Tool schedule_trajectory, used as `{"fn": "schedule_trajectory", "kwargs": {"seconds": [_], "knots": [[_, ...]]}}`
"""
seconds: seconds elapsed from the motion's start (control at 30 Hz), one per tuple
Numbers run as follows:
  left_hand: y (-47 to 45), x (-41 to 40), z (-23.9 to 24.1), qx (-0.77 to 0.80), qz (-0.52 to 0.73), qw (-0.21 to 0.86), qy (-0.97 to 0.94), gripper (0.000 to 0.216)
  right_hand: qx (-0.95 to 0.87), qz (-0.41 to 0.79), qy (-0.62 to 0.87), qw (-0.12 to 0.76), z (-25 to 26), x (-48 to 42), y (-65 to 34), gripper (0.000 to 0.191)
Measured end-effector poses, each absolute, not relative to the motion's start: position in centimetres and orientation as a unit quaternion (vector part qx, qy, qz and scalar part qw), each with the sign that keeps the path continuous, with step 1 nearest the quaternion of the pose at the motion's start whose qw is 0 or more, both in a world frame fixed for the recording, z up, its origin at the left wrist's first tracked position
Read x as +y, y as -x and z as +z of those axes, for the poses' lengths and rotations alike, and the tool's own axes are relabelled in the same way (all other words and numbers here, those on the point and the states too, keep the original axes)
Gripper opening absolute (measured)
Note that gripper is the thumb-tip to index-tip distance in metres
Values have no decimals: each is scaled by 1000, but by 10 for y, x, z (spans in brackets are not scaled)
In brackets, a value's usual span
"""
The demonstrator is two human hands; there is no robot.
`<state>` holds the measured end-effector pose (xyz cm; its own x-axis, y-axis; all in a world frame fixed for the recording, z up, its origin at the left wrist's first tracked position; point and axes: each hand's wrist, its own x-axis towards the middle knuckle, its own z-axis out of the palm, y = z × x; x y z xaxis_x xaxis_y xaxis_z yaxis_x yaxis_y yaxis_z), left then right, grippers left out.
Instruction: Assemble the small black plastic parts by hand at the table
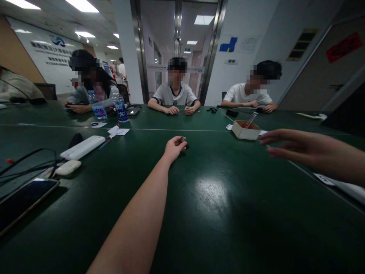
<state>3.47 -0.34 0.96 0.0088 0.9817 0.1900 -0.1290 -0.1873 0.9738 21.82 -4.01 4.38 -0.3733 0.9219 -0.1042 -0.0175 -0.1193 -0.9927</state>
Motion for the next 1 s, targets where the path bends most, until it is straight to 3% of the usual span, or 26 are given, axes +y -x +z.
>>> {"fn": "schedule_trajectory", "kwargs": {"seconds": [0.17, 0.3, 0.57, 1.0], "knots": [[-33, -3, 15, 358, 634, 522, -444, 26, -540, 642, 398, 372, 46, -25, -206, 36], [-31, -1, 13, 337, 634, 541, -438, 27, -525, 673, 391, 345, 45, -3, -192, 27], [-30, 1, 10, 357, 613, 553, -437, 24, -452, 691, 338, 452, 25, 13, -184, 5], [-13, 13, 6, 475, 535, 474, -514, 25, -449, 700, 312, 459, 22, 18, -191, 26]]}}
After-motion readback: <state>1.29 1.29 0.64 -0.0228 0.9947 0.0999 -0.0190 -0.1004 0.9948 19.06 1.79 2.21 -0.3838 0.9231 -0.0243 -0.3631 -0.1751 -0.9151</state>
